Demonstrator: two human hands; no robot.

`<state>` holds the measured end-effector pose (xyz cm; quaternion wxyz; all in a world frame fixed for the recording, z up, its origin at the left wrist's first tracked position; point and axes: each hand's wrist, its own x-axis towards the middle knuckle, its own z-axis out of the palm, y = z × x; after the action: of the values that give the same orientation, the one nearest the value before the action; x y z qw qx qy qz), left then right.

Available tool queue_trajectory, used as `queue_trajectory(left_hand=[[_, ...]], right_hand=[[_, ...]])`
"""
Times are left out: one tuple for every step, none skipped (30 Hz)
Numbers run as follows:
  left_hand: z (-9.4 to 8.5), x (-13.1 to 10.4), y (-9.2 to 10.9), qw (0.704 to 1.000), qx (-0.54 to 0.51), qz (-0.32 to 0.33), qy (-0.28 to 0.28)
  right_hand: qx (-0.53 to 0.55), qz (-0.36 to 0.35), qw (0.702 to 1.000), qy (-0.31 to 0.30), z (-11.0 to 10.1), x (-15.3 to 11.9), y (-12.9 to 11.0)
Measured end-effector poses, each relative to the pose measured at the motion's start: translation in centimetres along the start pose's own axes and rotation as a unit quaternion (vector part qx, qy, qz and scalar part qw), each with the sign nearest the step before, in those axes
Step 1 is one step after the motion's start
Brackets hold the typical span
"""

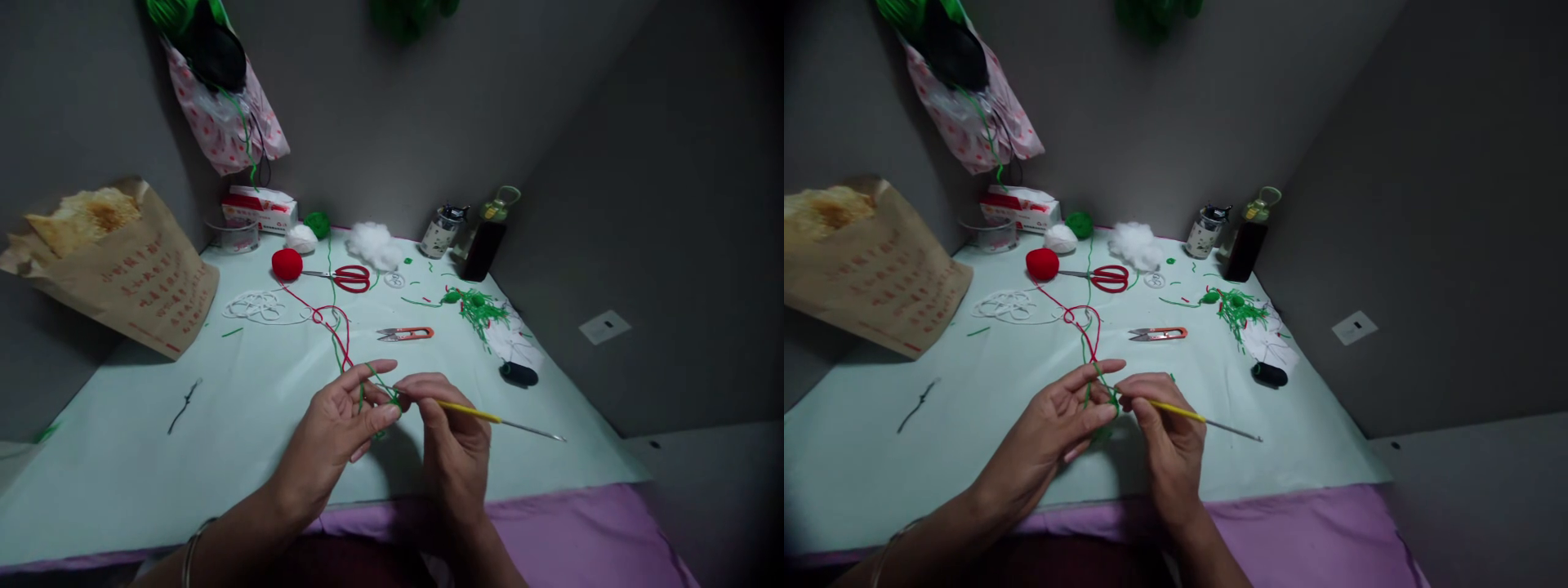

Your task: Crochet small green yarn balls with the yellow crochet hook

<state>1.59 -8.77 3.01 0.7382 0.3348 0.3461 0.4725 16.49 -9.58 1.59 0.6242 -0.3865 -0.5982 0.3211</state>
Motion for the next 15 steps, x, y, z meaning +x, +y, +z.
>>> queue_trajectory(left_hand=[[-0.02, 0.03, 0.09, 1.000, 0.004, 0.003, -0.003], [-0.05, 0.06, 0.18, 1.000, 0.008, 0.006, -0.005], [-0.10, 0.09, 0.26, 1.000, 0.012, 0.009, -0.008], [-0.15, 0.12, 0.34, 1.000, 0.016, 0.011, -0.010], [-0.22, 0.14, 0.39, 1.000, 0.019, 0.011, -0.013], [-0.29, 0.16, 0.42, 1.000, 0.023, 0.012, -0.015], [-0.35, 0.16, 0.42, 0.999, 0.027, 0.012, -0.017], [-0.41, 0.15, 0.42, 0.999, 0.032, 0.014, -0.018], [-0.45, 0.14, 0.41, 0.999, 0.038, 0.017, -0.017], [-0.47, 0.11, 0.40, 0.999, 0.043, 0.020, -0.014], [-0.46, 0.07, 0.40, 0.999, 0.047, 0.024, -0.008], [-0.45, 0.03, 0.42, 0.998, 0.048, 0.027, -0.001], [-0.42, -0.02, 0.46, 0.998, 0.047, 0.029, 0.008], [-0.39, -0.06, 0.51, 0.998, 0.045, 0.030, 0.015], [-0.38, -0.09, 0.57, 0.998, 0.043, 0.031, 0.020]], right_hand=[[0.007, 0.003, 1.000, -0.011, -0.12, 0.03, -0.01], [0.010, 0.004, 1.000, -0.021, -0.24, 0.03, -0.05], [0.010, 0.004, 0.999, -0.030, -0.35, 0.01, -0.11], [0.007, 0.004, 0.999, -0.039, -0.43, -0.01, -0.19], [0.004, 0.002, 0.999, -0.042, -0.48, -0.04, -0.26], [0.002, 0.001, 0.999, -0.040, -0.49, -0.07, -0.32], [0.002, 0.000, 0.999, -0.033, -0.46, -0.09, -0.36], [0.007, -0.001, 1.000, -0.024, -0.39, -0.10, -0.37], [0.014, 0.001, 1.000, -0.014, -0.30, -0.10, -0.34], [0.024, 0.005, 1.000, -0.005, -0.20, -0.09, -0.29], [0.036, 0.011, 0.999, 0.001, -0.11, -0.09, -0.22], [0.047, 0.017, 0.999, 0.002, -0.03, -0.09, -0.13], [0.057, 0.024, 0.998, 0.001, 0.01, -0.08, -0.05], [0.066, 0.031, 0.997, 0.000, 0.03, -0.08, 0.03], [0.075, 0.038, 0.996, 0.001, 0.03, -0.06, 0.09]])
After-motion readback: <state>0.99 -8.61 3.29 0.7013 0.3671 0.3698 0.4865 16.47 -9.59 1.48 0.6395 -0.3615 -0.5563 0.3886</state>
